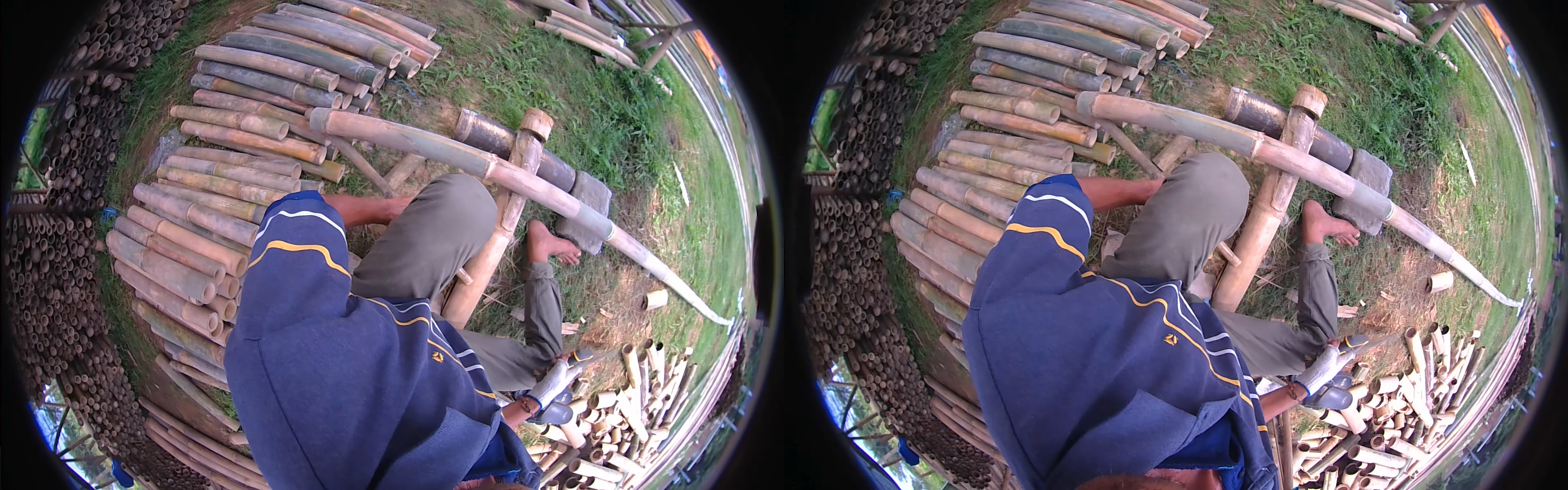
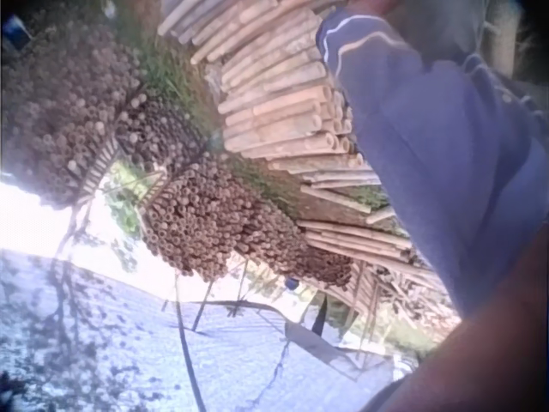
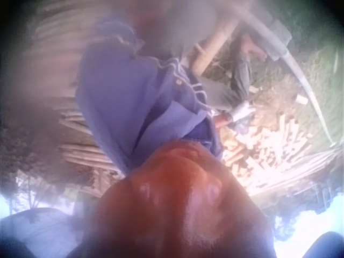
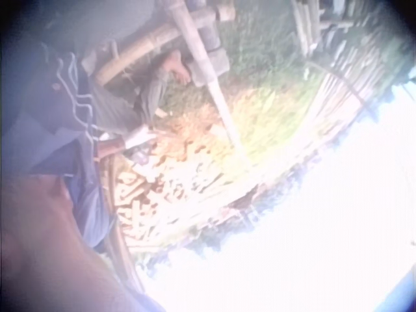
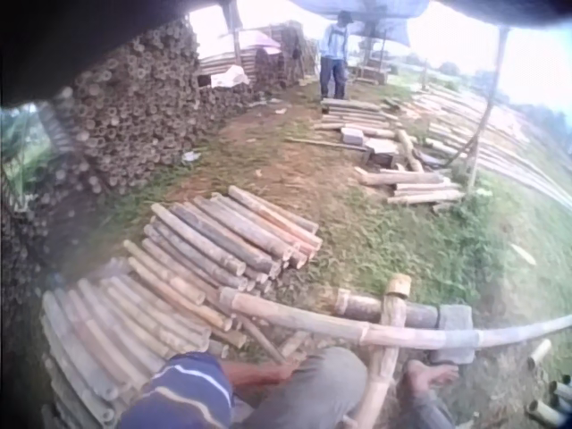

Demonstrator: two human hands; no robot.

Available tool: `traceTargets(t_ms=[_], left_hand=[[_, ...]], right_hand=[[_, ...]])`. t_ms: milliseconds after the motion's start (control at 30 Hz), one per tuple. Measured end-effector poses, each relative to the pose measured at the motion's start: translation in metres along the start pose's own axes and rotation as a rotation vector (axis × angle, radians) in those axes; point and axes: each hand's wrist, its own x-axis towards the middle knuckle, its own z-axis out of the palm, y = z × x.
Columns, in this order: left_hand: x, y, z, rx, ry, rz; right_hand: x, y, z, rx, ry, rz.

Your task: The person sits on the ground and repeatedly cuts bamboo poles into short segments using a hand saw. The person positions each pole on a makeshift support, saws through it, and then places the cut pieces aside.

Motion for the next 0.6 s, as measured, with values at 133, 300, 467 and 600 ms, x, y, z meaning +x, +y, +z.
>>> traceTargets(t_ms=[133,300,467,600], left_hand=[[-0.014,0.009,0.021,0.195,-0.051,0.012],[-0.015,0.014,0.031,0.535,0.065,0.006],[-0.02,-0.014,-0.029,0.714,0.121,-0.218],[-0.031,-0.034,-0.037,0.748,0.068,-0.287]], right_hand=[[-0.005,-0.004,0.003,0.031,0.015,0.028],[-0.029,-0.032,0.012,-0.025,0.061,-0.029],[-0.015,-0.017,0.005,0.028,0.04,-0.115],[-0.016,-0.02,0.006,0.055,0.018,-0.082]])
